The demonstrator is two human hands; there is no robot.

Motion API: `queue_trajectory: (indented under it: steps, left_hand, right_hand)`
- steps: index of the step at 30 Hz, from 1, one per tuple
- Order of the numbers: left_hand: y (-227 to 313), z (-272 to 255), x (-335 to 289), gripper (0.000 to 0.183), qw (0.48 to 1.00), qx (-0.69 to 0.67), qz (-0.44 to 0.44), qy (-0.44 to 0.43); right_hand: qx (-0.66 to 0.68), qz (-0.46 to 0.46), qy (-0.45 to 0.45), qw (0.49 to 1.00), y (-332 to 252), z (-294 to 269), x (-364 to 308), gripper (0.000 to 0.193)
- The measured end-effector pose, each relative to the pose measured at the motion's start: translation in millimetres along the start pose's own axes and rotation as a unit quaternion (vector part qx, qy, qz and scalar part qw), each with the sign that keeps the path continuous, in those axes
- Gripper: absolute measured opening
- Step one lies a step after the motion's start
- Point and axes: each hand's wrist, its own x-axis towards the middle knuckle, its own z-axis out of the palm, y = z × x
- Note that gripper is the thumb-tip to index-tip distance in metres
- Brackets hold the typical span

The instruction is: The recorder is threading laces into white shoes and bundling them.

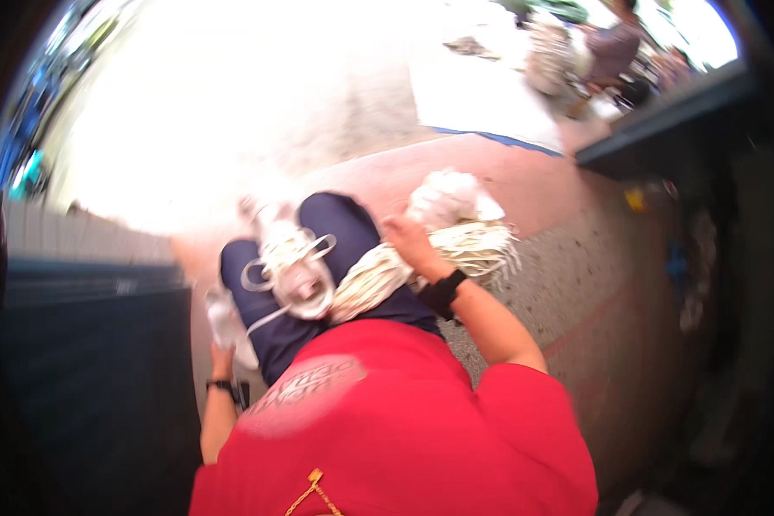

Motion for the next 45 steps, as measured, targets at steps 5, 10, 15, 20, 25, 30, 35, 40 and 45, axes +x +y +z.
queue_trajectory:
  steps: [5,10,15,20,25,30,35,40,45]
  left_hand:
    - [55.0,16.1,-18.0,0.027,0.978,0.190,0.010,0.080]
    - [74.3,7.9,-5.4,0.022,0.916,0.379,0.112,0.072]
    - [49.6,-11.6,10.8,0.025,0.983,0.176,-0.026,0.046]
    - [67.3,-2.8,34.0,0.044,0.990,0.137,0.004,0.043]
    - [77.1,13.8,41.9,0.048,0.993,0.040,0.076,-0.083]
    - [129.4,44.3,-1.6,0.040,0.907,0.403,0.060,0.109]
    - [121.2,-6.8,-19.9,0.023,0.916,0.287,0.174,0.221]
    - [156.3,-90.1,-46.0,0.012,0.909,0.204,0.148,0.333]
    - [287.5,-59.3,-129.5,0.020,0.884,0.128,0.298,0.338]
  right_hand:
    - [0.018,0.034,0.012,0.999,-32.5,-1.9,-21.9,0.016]
    - [-0.006,-0.097,-0.120,0.988,-75.2,34.3,-9.7,0.019]
    - [-0.038,-0.235,-0.233,0.943,-121.8,55.5,1.7,0.018]
    - [-0.028,-0.264,-0.228,0.937,-126.0,69.2,-9.4,0.017]
    - [-0.046,-0.196,-0.269,0.942,-111.0,48.0,-29.2,0.020]
    - [-0.014,-0.123,-0.280,0.952,-96.8,41.2,-32.5,0.025]
    - [-0.034,-0.165,-0.305,0.937,-117.6,54.2,-13.6,0.026]
    - [-0.024,-0.296,-0.318,0.900,-153.3,72.4,14.4,0.023]
    - [0.061,-0.356,-0.315,0.878,-221.7,121.6,-3.1,0.039]
